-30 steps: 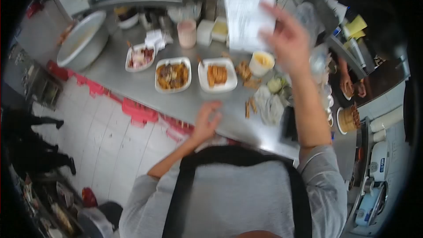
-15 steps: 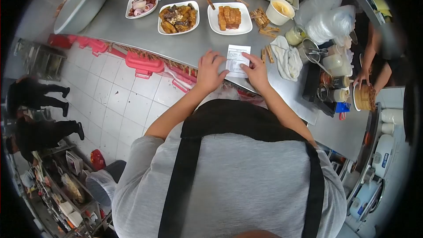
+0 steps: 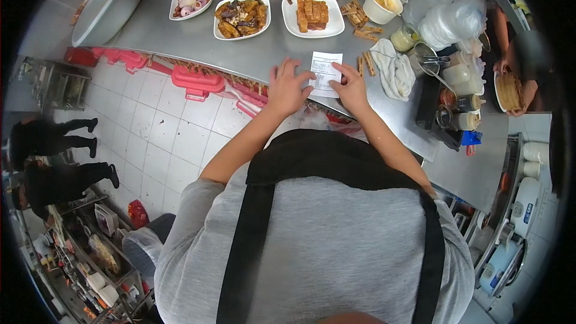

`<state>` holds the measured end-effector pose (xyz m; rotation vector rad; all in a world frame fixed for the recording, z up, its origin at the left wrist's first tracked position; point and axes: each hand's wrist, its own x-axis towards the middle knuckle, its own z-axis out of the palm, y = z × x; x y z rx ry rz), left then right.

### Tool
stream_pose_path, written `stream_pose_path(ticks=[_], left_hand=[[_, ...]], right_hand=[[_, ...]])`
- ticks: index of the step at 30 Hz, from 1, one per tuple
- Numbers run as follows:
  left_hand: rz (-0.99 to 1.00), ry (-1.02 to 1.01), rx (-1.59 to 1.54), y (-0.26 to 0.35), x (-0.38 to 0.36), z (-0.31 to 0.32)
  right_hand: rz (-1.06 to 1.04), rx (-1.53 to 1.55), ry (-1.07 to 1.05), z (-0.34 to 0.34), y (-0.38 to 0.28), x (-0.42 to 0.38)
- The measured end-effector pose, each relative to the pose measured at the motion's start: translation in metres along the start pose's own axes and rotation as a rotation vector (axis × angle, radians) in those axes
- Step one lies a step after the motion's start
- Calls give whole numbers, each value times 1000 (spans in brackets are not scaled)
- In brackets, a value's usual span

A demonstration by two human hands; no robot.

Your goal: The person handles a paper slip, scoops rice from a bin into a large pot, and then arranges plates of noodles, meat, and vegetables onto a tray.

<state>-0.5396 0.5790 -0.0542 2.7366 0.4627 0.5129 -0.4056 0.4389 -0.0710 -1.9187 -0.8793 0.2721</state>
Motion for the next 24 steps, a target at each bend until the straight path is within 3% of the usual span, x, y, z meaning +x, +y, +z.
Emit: stream_pose_path(ticks=[5, 8, 11, 14, 22, 24], left_hand=[[-134, -51, 341, -29, 11, -35], [-22, 78, 164, -46, 9, -19], [109, 195, 31, -39, 15, -1], [96, 219, -20, -32, 21, 8], [82, 242, -56, -30, 21, -2], [73, 240, -53, -29, 22, -4]], right_hand=[[38, 34, -27, -9, 1, 8], [-59, 82, 7, -39, -36, 30], [-238, 231, 64, -81, -96, 76], [-464, 277, 160, -123, -165, 127], [-878, 26, 438, -189, -275, 245], [-902, -25, 479, -199, -292, 264]])
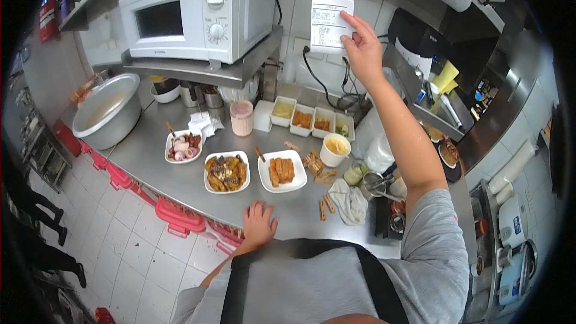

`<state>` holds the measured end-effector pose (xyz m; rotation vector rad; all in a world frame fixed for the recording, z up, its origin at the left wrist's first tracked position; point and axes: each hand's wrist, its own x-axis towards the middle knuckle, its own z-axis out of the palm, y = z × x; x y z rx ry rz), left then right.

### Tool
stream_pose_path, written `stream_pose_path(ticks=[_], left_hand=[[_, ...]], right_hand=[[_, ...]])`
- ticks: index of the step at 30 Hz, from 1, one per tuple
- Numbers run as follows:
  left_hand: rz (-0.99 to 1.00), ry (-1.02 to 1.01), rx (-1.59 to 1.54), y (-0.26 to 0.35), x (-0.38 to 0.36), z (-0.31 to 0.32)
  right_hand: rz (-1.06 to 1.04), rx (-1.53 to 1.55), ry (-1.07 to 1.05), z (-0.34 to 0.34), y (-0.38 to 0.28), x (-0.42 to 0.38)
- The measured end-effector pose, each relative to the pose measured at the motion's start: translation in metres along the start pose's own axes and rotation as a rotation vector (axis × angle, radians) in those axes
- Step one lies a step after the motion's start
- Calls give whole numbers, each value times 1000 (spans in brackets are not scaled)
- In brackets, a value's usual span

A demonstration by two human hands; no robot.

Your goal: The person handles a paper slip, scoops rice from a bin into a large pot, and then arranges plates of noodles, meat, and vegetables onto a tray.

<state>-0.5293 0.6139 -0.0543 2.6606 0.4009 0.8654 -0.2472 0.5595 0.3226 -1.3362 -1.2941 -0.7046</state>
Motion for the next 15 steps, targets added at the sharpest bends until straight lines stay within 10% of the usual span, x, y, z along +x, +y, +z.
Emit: stream_pose_path(ticks=[15], left_hand=[[-22, 25, 6, 1, 1, 2]], right_hand=[[-307, -86, 270, -22, 7, 142]])
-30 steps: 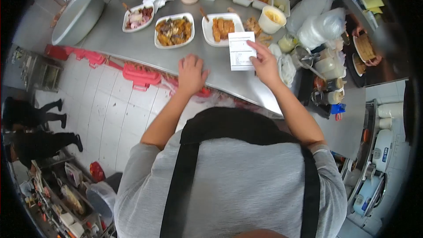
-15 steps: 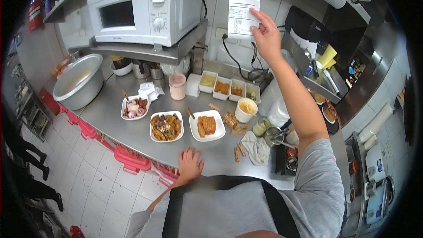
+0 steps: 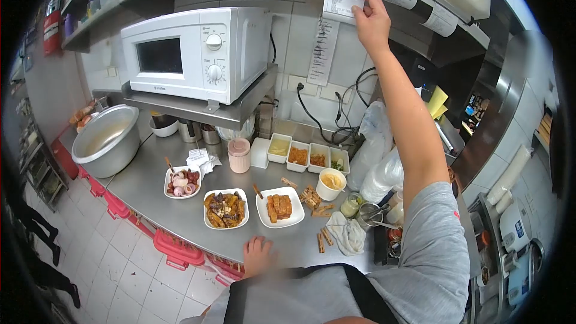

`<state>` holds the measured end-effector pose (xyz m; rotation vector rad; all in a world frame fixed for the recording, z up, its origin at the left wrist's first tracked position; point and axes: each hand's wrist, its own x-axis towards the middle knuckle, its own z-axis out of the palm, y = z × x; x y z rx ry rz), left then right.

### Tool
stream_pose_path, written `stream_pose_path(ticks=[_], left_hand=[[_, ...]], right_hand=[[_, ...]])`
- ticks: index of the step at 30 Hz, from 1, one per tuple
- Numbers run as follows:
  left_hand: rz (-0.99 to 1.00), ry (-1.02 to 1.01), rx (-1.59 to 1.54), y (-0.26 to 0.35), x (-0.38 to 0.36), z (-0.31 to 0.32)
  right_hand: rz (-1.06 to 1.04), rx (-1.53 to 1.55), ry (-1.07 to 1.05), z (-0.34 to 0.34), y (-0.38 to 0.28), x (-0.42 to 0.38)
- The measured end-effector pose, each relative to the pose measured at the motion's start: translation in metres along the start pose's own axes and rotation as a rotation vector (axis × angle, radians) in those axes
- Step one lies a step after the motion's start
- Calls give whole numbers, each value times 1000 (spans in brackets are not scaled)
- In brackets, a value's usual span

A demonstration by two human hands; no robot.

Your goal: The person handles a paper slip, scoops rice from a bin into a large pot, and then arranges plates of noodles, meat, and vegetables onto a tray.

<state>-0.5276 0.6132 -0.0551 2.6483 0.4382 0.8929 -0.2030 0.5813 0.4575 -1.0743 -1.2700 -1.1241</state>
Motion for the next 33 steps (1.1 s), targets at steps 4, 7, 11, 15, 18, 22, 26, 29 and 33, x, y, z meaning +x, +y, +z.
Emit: stream_pose_path(ticks=[4, 7, 11, 15, 18, 22, 26, 29, 33], left_hand=[[15, 15, 19, -3, -4, 6], [69, -2, 46, -14, 3, 13], [25, 7, -212, -18, -12, 5], [-239, 324, -392, -46, -25, -18], [-563, 590, -435, -95, -15, -45], [-756, 708, -357, -213, 27, -70], [-951, 543, -966, -300, 54, -76], [-859, 581, -1012, -330, 51, -58], [-753, 663, -914, -338, 38, -46]], right_hand=[[65, -167, -24, -9, 6, 22], [234, -288, -116, -15, 22, 33], [427, -399, -227, -15, 30, 57], [410, -187, -30, -6, 107, 84], [313, -281, -23, -9, 109, 76], [459, 3, -5, -8, 92, 73], [398, -27, -189, -19, 50, 71], [319, -529, -115, -17, 4, 47], [-121, -187, -194, -26, -107, -43]])
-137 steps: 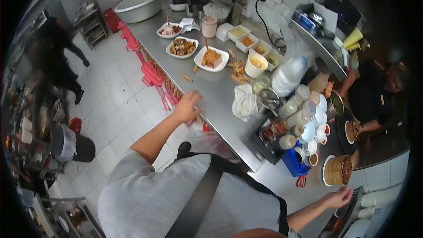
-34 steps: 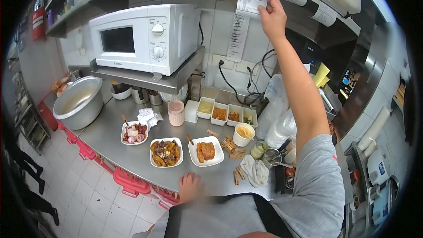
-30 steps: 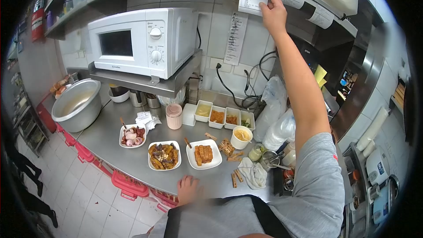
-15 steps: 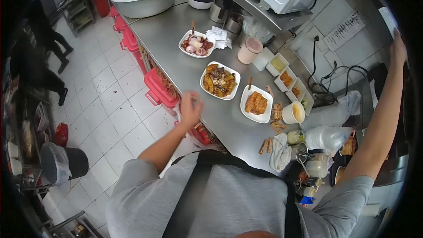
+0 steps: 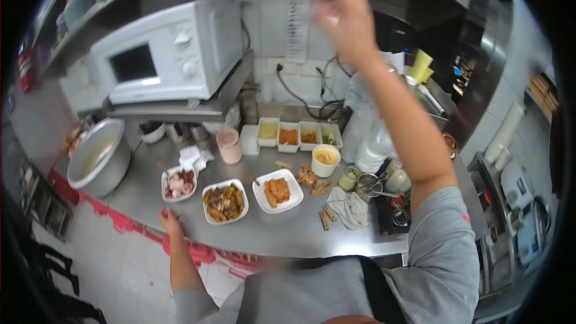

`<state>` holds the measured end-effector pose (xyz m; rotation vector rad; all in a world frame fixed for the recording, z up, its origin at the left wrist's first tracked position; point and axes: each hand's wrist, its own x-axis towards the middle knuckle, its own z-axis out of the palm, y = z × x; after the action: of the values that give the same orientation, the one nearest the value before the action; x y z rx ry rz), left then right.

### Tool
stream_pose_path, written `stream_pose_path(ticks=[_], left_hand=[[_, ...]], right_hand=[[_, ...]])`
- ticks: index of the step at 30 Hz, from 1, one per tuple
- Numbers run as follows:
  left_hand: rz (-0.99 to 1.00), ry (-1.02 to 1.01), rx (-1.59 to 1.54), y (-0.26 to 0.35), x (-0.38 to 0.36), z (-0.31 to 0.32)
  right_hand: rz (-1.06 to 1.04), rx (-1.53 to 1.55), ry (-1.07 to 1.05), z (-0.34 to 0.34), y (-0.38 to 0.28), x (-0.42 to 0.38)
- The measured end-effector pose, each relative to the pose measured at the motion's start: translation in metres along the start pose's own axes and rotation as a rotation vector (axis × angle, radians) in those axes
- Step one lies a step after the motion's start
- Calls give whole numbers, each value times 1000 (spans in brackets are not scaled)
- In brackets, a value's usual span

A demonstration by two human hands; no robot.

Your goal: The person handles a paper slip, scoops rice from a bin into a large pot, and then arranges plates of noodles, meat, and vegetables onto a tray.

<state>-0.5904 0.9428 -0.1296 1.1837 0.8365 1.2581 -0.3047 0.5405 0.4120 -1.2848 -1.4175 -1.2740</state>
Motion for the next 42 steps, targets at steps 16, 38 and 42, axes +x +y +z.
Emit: stream_pose_path(ticks=[16, 38, 42], left_hand=[[468, -221, 257, 115, -263, 75], [667, -788, 505, 77, -295, 110], [688, -731, 580, 74, -302, 120]], right_hand=[[1143, 171, -532, -107, -144, -436], [519, 11, -423, -26, -27, -331], [530, 227, -34, -3, 20, -144]])
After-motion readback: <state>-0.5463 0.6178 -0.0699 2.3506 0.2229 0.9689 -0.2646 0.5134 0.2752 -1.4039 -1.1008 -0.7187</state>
